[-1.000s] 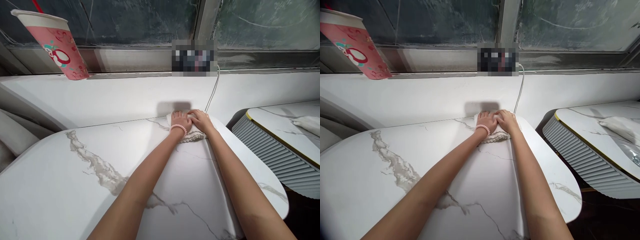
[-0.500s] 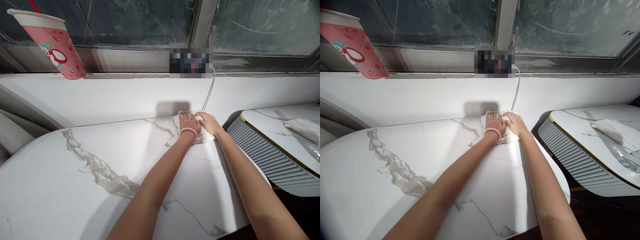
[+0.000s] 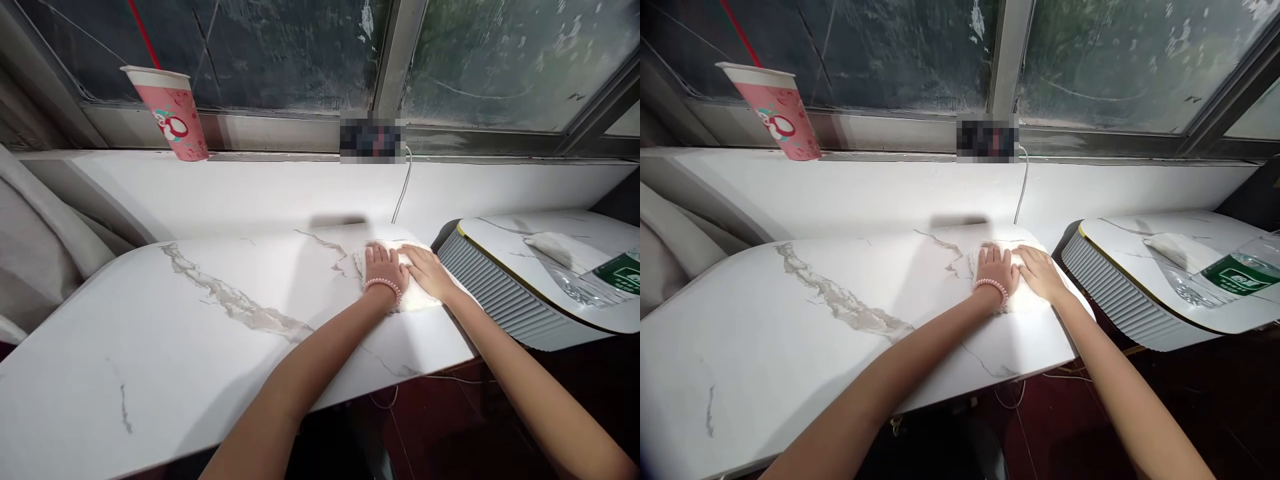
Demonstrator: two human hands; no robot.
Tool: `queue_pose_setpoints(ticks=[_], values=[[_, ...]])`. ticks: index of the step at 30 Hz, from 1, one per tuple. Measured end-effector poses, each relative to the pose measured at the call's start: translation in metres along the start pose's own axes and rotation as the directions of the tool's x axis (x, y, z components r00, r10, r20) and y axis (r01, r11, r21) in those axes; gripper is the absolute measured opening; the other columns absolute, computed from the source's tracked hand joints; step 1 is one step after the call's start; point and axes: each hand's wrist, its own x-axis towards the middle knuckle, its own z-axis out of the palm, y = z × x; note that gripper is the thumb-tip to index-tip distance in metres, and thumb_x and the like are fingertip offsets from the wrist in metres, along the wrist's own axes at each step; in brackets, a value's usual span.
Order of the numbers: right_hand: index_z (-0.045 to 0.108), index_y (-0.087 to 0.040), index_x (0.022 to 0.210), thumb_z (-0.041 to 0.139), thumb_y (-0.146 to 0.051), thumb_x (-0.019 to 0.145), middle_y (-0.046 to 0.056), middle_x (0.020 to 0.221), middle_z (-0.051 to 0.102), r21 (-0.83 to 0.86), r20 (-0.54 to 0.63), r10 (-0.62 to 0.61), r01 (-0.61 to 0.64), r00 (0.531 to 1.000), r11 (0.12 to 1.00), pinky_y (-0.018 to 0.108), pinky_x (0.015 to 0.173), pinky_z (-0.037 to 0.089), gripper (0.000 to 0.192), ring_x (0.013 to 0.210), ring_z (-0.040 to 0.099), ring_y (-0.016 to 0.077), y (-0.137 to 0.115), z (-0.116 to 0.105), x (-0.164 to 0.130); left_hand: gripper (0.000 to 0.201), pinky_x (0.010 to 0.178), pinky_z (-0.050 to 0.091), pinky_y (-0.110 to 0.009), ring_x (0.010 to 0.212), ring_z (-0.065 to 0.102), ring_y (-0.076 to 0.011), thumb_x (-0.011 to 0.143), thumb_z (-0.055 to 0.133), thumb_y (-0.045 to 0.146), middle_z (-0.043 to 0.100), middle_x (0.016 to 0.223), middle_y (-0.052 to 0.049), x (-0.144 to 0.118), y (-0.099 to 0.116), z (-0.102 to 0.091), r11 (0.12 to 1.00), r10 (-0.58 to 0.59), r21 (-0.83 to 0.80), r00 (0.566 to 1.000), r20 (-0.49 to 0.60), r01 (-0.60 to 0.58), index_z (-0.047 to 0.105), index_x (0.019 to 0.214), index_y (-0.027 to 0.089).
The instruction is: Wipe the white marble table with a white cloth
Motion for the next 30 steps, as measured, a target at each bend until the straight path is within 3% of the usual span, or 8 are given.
queue_pose_setpoints(ticks=[7,11,16,22,30], values=[[0.052,-0.022,0.133,0.031,-0.026,0.093,0.011,0.142,0.052,-0.095,-0.011,-0.074,0.073,0.997,0.993,0.049,0.107,0.036,0.045,0.134,0.043,0.0269,-0.036,-0.014,-0.072,0.059,0.121,0.018,-0.053,0.146,0.03,-0.0335,0.099,0.033,0.037,0.04,0.153,-0.021,-0.075,0.011,-0.011,0.997,0.069,-0.037,0.998,-0.003,-0.069,0.04,0.148,0.005],[0.053,-0.019,0.13,0.03,-0.023,0.093,0.013,0.14,0.053,-0.111,-0.024,-0.075,0.072,0.997,0.991,0.048,0.107,0.036,0.044,0.132,0.044,0.0269,-0.057,-0.014,-0.082,0.059,0.12,0.019,-0.054,0.146,0.029,-0.0347,0.099,0.032,0.037,0.039,0.153,-0.022,-0.095,0.006,-0.016,0.997,0.07,-0.017,0.997,0.014,-0.07,0.038,0.148,0.005],[0.053,-0.018,0.127,0.031,-0.02,0.092,0.014,0.139,0.053,-0.095,-0.044,-0.073,0.069,0.996,0.993,0.046,0.107,0.035,0.042,0.131,0.044,0.0266,-0.093,-0.008,-0.084,0.059,0.121,0.018,-0.055,0.146,0.029,-0.0339,0.1,0.029,0.037,0.037,0.155,-0.022,-0.113,-0.017,-0.026,0.998,0.07,0.006,0.996,0.053,-0.07,0.037,0.15,0.006],[0.052,-0.015,0.131,0.033,-0.021,0.091,0.016,0.138,0.052,-0.018,-0.05,-0.11,0.109,0.993,0.994,0.048,0.106,0.032,0.045,0.13,0.043,0.029,-0.133,0.004,-0.066,0.056,0.12,0.019,-0.055,0.145,0.031,-0.0323,0.1,0.03,0.036,0.039,0.154,-0.019,-0.123,-0.06,-0.035,0.999,0.036,0.019,0.999,0.017,-0.036,0.04,0.148,0.011],[0.057,-0.019,0.126,0.035,-0.02,0.088,0.015,0.132,0.058,0.017,-0.066,-0.06,0.061,0.996,0.998,0.049,0.105,0.033,0.043,0.125,0.046,0.0297,-0.156,0.034,0.002,0.048,0.12,0.02,-0.047,0.141,0.037,-0.0272,0.098,0.034,0.031,0.046,0.149,-0.014,-0.086,-0.115,-0.043,0.999,-0.025,0.033,0.999,-0.044,0.026,0.047,0.141,0.015]])
